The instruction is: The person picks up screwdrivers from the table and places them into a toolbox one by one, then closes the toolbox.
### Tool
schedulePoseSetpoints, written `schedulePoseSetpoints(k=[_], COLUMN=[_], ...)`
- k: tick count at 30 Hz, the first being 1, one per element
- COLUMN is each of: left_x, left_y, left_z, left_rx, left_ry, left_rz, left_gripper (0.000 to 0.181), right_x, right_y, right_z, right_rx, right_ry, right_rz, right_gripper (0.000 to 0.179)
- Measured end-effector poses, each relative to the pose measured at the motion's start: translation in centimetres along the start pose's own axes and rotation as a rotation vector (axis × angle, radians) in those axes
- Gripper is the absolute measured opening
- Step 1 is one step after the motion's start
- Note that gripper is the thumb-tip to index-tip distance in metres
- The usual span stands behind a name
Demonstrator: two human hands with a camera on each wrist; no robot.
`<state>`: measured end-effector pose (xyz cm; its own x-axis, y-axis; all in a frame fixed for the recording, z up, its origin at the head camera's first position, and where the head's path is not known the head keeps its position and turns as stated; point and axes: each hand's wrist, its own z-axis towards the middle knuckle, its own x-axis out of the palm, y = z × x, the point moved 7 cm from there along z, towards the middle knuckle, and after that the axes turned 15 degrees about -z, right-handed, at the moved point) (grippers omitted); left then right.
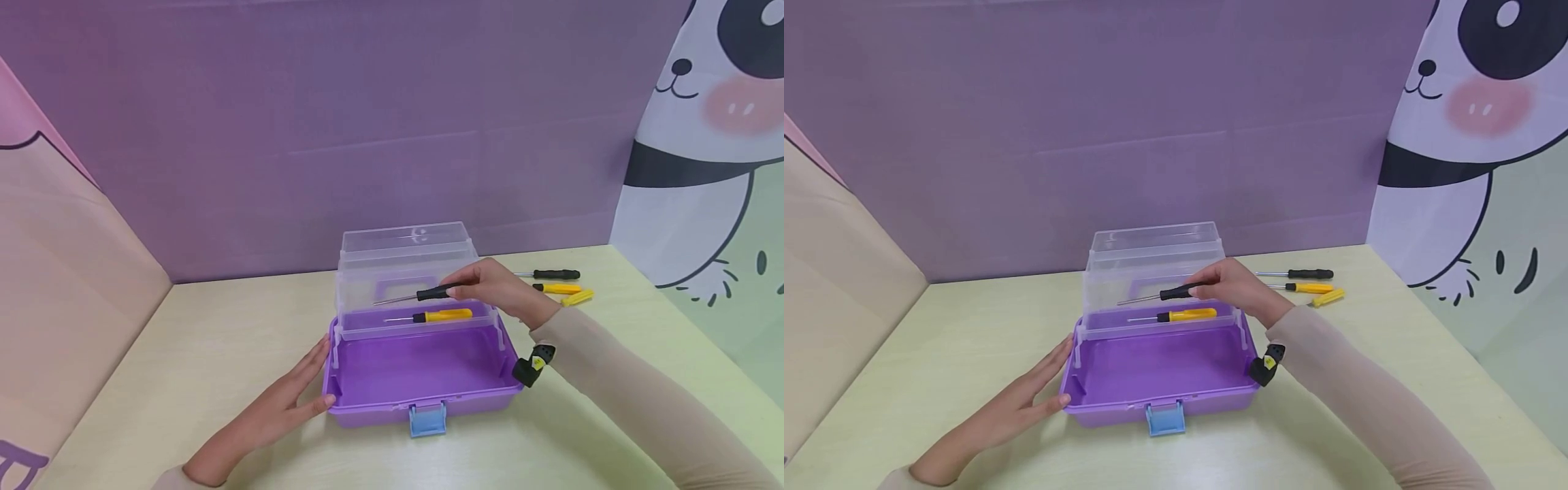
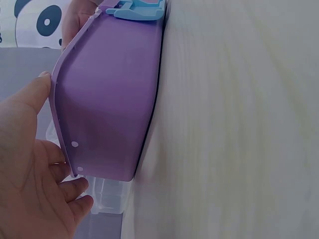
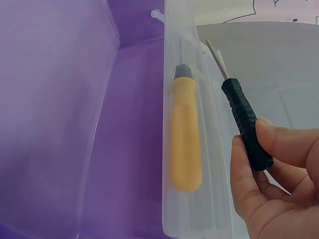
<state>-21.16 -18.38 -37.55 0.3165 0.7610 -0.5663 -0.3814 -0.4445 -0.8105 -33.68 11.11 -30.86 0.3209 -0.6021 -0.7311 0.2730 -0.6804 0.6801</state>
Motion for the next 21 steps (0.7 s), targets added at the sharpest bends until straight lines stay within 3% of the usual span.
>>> schedulePoseSetpoints(k=[21], left_x=[0.0], left_y=[0.1], left_z=[0.0], left_rx=[0.017], left_ry=[0.0], left_rz=[-0.007], left_gripper=[0.076], right_x=[1.2], right_y=[0.6], right_z=[1.6], right_rx=[-0.018], right_ry=[0.019], right_rz=[0.04], right_gripper=[0.027])
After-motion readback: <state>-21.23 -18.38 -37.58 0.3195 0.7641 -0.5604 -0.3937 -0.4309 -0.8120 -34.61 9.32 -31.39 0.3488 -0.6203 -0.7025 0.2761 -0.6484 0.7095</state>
